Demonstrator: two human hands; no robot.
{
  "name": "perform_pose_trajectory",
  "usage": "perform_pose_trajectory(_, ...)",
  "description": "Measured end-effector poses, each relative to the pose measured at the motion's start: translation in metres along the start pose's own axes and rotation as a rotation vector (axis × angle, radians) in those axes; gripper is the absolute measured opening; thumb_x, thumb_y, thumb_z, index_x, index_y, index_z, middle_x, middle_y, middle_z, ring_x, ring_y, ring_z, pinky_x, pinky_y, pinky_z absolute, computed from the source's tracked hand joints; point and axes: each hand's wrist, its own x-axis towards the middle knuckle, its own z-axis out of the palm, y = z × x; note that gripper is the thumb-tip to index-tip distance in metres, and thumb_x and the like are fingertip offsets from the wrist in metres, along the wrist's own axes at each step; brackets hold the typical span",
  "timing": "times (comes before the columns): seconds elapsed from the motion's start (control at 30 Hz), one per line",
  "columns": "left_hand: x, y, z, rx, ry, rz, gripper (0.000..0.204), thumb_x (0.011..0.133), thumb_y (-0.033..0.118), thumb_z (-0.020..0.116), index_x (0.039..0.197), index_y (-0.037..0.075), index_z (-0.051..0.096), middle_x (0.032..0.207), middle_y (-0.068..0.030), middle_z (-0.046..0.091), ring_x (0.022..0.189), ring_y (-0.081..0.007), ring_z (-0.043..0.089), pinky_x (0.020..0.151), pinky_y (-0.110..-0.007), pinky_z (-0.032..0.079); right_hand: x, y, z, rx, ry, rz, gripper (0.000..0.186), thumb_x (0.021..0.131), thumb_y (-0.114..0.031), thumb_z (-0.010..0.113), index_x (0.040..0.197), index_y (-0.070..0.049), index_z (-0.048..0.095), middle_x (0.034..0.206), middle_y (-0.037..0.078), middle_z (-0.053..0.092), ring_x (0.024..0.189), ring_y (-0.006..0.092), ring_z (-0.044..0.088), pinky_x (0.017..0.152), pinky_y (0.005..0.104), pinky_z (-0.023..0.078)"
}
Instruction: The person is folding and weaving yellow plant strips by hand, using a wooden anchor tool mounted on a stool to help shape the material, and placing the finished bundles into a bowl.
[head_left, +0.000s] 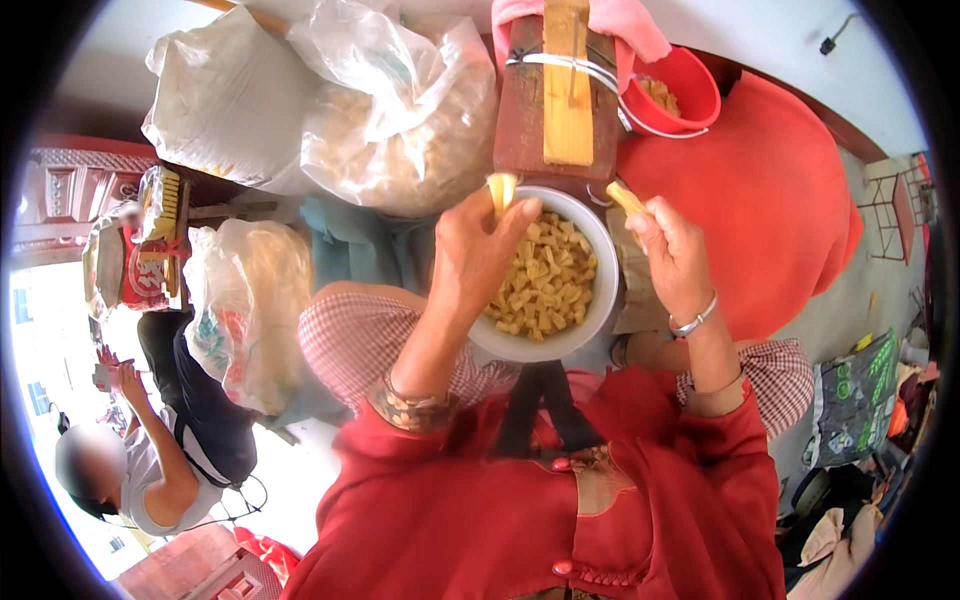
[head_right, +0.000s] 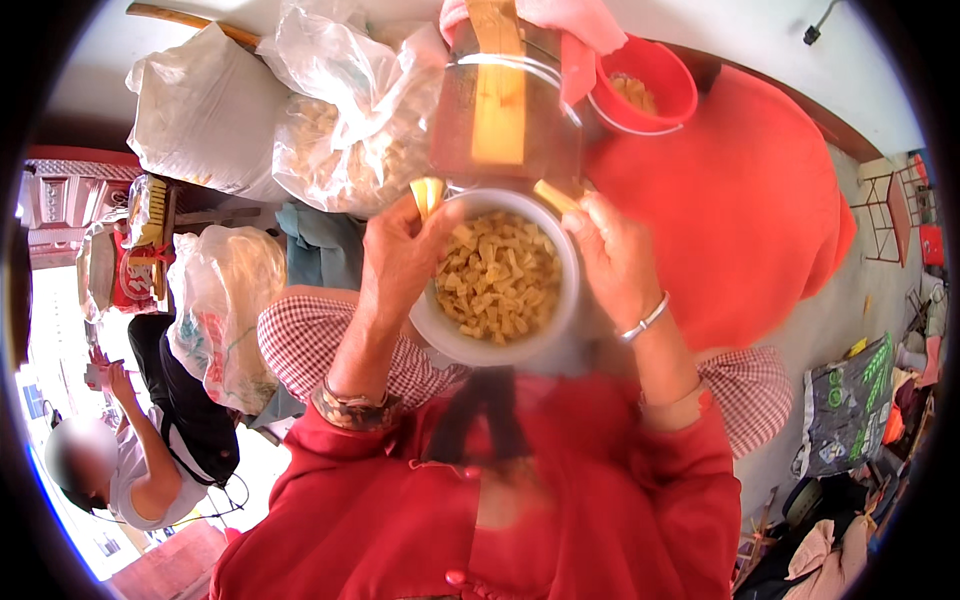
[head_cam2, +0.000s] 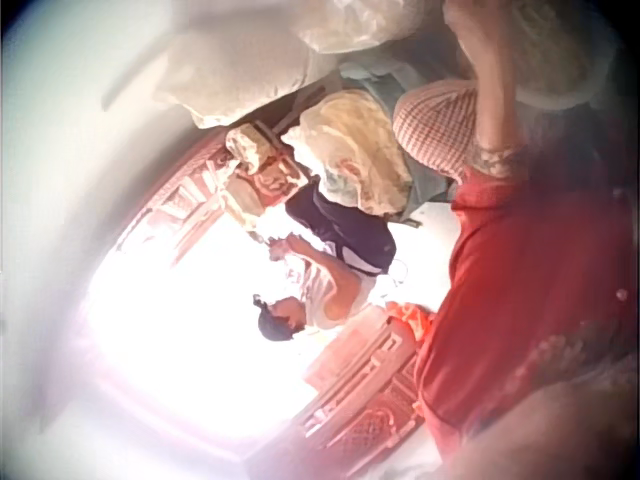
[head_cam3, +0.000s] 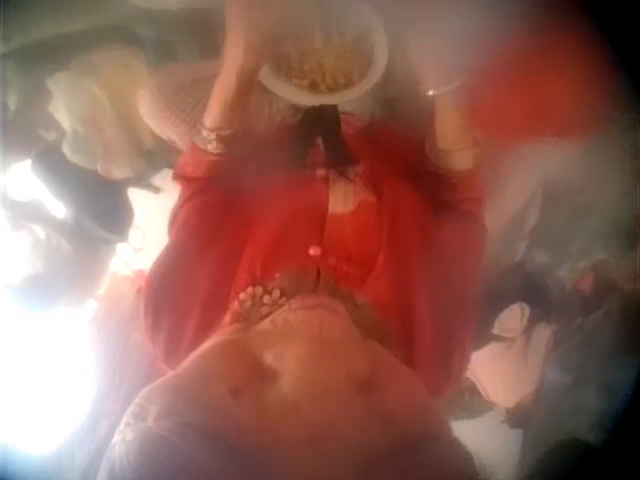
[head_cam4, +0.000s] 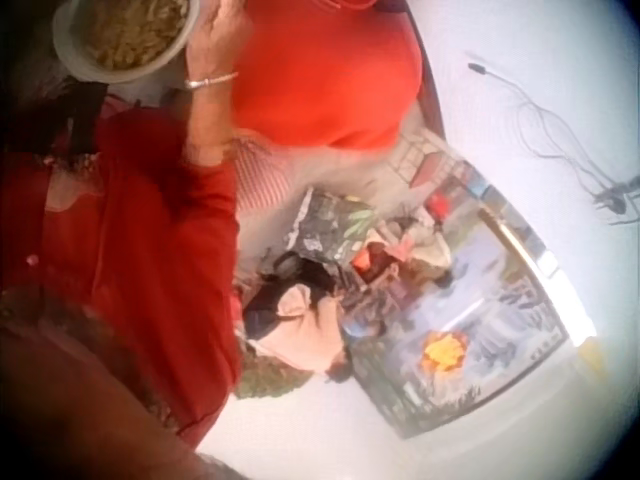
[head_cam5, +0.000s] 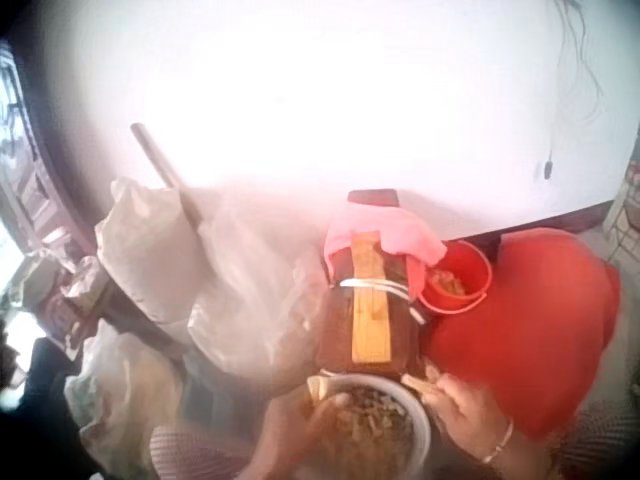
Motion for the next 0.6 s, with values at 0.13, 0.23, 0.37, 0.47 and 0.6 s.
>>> perform_pose_trajectory(0.13,-0.033,-0.059,0.019,-0.169,-0.172,-0.459,0.047,0.089,0.034,0.06,0.118,-0.002,0.051,0.095,-0.0133,0.062,0.066,-0.0162,0.064,0.051,-0.024,0.052,-0.044,-0.009,0.02,-0.008,-0.136,-0.054,0.018,0.09,-0.019,0.057,0.087,-0.002,0.053,0.067,0.018,0.053,0.058,0.0332,0.053,0.052,0.0393,0.04)
perform_pose_trajectory(0.23,-0.061,-0.093,0.038,-0.602,-0.504,-0.573,0.041,0.096,0.039,0.043,0.105,0.0,0.053,0.095,-0.016,0.061,0.075,-0.0254,0.066,0.06,-0.031,0.054,-0.069,-0.026,0.049,0.027,-0.247,-0.174,0.018,0.089,-0.02,0.057,0.083,-0.004,0.053,0.073,0.017,0.056,0.065,0.0359,0.056,0.055,0.0428,0.042)
perform_pose_trajectory(0.37,-0.073,-0.145,0.06,-0.434,-0.496,-0.182,0.041,0.099,0.036,0.038,0.103,0.0,0.057,0.078,-0.0079,0.059,0.067,-0.0162,0.057,0.061,-0.027,0.048,-0.101,-0.023,0.074,0.315,-0.504,-0.095,0.021,0.091,-0.023,0.054,0.085,-0.003,0.056,0.07,0.014,0.057,0.06,0.0319,0.055,0.058,0.0383,0.044)
perform_pose_trajectory(0.47,-0.063,-0.093,0.045,-0.815,-0.55,-0.785,0.042,0.099,0.036,0.038,0.103,-0.001,0.057,0.074,-0.0056,0.056,0.062,-0.0149,0.052,0.057,-0.026,0.046,-0.109,-0.029,0.069,0.556,-0.634,0.077,0.024,0.094,-0.025,0.051,0.084,-0.004,0.056,0.062,0.008,0.055,0.054,0.0218,0.054,0.057,0.0314,0.043)
perform_pose_trajectory(0.6,-0.066,-0.085,0.036,-0.891,-0.483,-0.721,0.041,0.098,0.036,0.041,0.103,-0.001,0.056,0.073,-0.0041,0.054,0.06,-0.0141,0.05,0.057,-0.026,0.045,-0.114,-0.027,0.068,0.801,-0.611,0.271,0.028,0.097,-0.026,0.047,0.083,-0.003,0.054,0.062,0.001,0.051,0.058,0.008,0.052,0.057,0.0224,0.042)
